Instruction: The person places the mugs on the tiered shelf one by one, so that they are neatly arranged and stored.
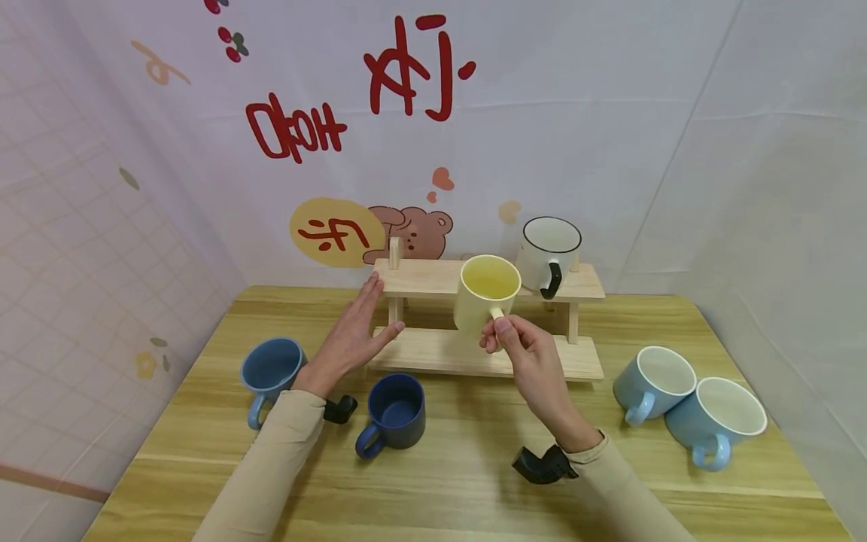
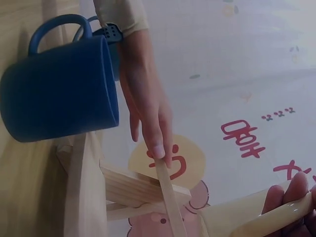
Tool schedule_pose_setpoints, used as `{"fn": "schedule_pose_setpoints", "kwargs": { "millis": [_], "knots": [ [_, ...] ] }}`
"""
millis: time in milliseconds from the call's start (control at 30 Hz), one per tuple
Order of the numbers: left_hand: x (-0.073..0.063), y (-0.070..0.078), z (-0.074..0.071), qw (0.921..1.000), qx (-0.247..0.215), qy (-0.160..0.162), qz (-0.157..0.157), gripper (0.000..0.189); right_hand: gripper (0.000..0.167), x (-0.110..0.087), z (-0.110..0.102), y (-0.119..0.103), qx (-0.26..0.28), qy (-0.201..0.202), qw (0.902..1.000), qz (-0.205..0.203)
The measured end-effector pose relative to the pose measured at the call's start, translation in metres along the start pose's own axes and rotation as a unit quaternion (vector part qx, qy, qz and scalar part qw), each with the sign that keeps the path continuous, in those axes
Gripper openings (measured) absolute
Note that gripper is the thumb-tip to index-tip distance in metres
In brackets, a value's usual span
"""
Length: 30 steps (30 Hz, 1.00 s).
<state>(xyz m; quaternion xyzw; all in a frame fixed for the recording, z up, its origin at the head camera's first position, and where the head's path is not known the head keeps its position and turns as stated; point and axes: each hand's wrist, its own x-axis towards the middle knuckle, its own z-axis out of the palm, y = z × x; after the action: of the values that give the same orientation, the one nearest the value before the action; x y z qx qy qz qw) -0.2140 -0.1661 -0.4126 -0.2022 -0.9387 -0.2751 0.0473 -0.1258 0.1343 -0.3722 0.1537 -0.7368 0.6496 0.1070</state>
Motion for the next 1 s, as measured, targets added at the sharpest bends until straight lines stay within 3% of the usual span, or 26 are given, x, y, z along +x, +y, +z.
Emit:
{"fn": "schedule_pose_setpoints", "kwargs": {
  "millis": [300, 1000],
  "knots": [
    [0.000, -0.001, -0.003, 1.0000, -0.008, 0.003, 0.001, 0.092, 0.042, 0.023, 0.003, -0.002, 0.002, 0.004, 1.0000, -0.004],
    [-0.002, -0.001, -0.001, 0.9999, -0.015, -0.004, -0.001, 0.092, 0.045, 0.064, 0.011, 0.006, -0.004, 0.048, 0.9988, -0.014]
  ]
}}
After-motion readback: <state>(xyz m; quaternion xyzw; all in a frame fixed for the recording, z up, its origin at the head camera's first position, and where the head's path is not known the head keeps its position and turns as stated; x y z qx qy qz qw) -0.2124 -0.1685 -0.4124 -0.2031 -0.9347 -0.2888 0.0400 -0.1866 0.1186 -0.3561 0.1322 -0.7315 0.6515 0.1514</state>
